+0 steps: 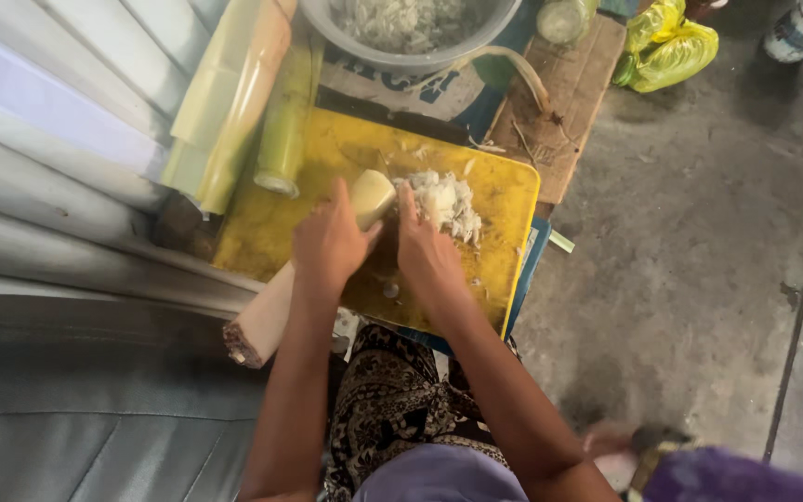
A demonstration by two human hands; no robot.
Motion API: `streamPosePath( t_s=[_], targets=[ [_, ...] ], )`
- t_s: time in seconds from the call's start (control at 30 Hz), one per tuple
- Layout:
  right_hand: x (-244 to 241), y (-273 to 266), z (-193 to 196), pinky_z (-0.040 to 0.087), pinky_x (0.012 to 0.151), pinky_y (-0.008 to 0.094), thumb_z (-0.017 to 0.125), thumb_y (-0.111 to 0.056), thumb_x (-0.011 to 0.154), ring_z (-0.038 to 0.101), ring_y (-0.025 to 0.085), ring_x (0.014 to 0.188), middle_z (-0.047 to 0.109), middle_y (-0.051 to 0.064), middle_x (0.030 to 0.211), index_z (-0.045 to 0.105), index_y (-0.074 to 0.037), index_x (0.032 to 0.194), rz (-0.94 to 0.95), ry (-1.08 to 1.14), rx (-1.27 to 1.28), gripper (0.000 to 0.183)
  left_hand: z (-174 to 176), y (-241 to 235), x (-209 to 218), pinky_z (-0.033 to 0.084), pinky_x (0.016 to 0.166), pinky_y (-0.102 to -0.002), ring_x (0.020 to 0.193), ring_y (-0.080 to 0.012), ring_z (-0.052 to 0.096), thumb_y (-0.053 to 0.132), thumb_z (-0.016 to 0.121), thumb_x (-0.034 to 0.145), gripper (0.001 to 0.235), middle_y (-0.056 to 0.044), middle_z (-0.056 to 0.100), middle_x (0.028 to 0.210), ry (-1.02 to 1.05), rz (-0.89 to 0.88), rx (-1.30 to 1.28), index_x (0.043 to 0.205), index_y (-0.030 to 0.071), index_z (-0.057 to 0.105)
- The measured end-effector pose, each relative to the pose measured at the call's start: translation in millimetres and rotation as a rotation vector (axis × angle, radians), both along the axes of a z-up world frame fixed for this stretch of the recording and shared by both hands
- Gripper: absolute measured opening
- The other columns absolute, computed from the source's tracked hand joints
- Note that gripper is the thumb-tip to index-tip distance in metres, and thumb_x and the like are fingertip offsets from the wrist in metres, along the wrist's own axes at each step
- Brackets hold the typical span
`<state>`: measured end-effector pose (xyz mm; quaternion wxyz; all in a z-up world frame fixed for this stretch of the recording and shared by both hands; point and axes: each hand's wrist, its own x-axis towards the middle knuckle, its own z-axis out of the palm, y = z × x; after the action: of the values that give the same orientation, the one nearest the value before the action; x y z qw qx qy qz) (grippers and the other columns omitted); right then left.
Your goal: The person chops a vegetable stalk on a board using a knife and then turns food in a frying pan on a stove with a spatula.
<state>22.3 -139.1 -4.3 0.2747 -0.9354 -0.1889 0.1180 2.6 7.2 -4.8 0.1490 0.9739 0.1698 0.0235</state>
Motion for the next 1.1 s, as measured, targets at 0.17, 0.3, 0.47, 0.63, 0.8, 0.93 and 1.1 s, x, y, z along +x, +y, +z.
streamPosePath(
  t_s=[0.17, 0.3, 0.47, 0.63, 0.8, 0.93, 1.1],
  targets=[
    [-20.9, -42.8, 8.5, 0.058, 0.073, 0.052, 0.046, 0.001, 0.097, 0.072, 0.043, 0.077, 0.072, 0.032, 0.096, 0.033, -0.003, 0.156, 0.08, -0.125, 0.171, 0.061, 5.6, 18.0, 2.8, 0.056, 0.078, -0.051, 0.094, -0.0441, 0.07, 0.062, 0.074, 0.084, 0.08, -0.028, 0.069, 0.102, 0.05, -0.008, -0.121, 0.122, -0.005, 0.049],
    [-32.8, -65.3, 29.3, 0.054, 0.072, 0.057, 0.052, -0.004, 0.096, 0.069, 0.05, 0.083, 0.072, 0.032, 0.098, 0.037, -0.009, 0.153, 0.046, -0.117, 0.164, 0.06, -1.9, 22.4, 1.2, 0.055, 0.077, -0.053, 0.093, -0.0434, 0.069, 0.071, 0.064, 0.09, 0.081, -0.025, 0.069, 0.099, 0.047, -0.045, 0.004, 0.121, -0.003, 0.054],
    [-53.1, -54.9, 26.2, 0.056, 0.071, 0.057, 0.048, 0.001, 0.092, 0.07, 0.049, 0.077, 0.068, 0.035, 0.1, 0.021, -0.008, 0.161, 0.078, -0.14, 0.063, 0.074, -30.7, -10.5, -10.9, 0.056, 0.067, -0.049, 0.089, -0.0334, 0.069, 0.055, 0.052, 0.098, 0.043, -0.013, 0.067, 0.096, -0.327, 0.11, 0.357, 0.104, 0.014, 0.063],
    [-55.0, -25.6, 3.0, 0.056, 0.051, 0.05, 0.045, 0.001, 0.098, 0.07, 0.042, 0.064, 0.064, 0.032, 0.097, 0.014, -0.005, 0.163, 0.053, -0.189, -0.064, 0.072, -36.4, -4.0, -3.5, 0.056, 0.062, -0.047, 0.085, -0.0334, 0.069, 0.059, 0.049, 0.104, 0.049, -0.015, 0.068, 0.092, -0.248, 0.139, 0.344, 0.096, 0.012, 0.063],
    [-22.0, 12.2, -16.6, 0.057, 0.048, 0.046, 0.049, -0.003, 0.095, 0.07, 0.04, 0.061, 0.063, 0.032, 0.091, 0.011, 0.002, 0.161, 0.012, -0.213, -0.205, 0.076, -40.5, -5.2, -5.3, 0.057, 0.069, -0.046, 0.086, -0.0339, 0.071, 0.057, 0.048, 0.106, 0.049, -0.015, 0.069, 0.09, -0.316, 0.14, 0.348, 0.095, 0.012, 0.063],
    [-24.4, -0.9, -20.9, 0.057, 0.047, 0.044, 0.05, -0.001, 0.095, 0.07, 0.039, 0.062, 0.063, 0.035, 0.096, 0.013, 0.007, 0.159, 0.069, -0.331, -0.029, 0.074, -37.7, -4.5, -0.6, 0.057, 0.066, -0.046, 0.082, -0.0339, 0.071, 0.06, 0.05, 0.102, 0.05, -0.015, 0.069, 0.089, -0.286, 0.187, 0.352, 0.096, 0.013, 0.064],
    [-55.9, -14.9, -17.9, 0.055, 0.046, 0.046, 0.049, -0.001, 0.097, 0.068, 0.039, 0.059, 0.064, 0.031, 0.087, 0.014, 0.004, 0.16, 0.041, -0.214, -0.206, 0.072, -37.7, -4.1, 4.3, 0.057, 0.063, -0.045, 0.078, -0.0343, 0.071, 0.06, 0.054, 0.098, 0.048, -0.017, 0.065, 0.092, -0.252, 0.205, 0.358, 0.095, 0.013, 0.065]
  ],
)
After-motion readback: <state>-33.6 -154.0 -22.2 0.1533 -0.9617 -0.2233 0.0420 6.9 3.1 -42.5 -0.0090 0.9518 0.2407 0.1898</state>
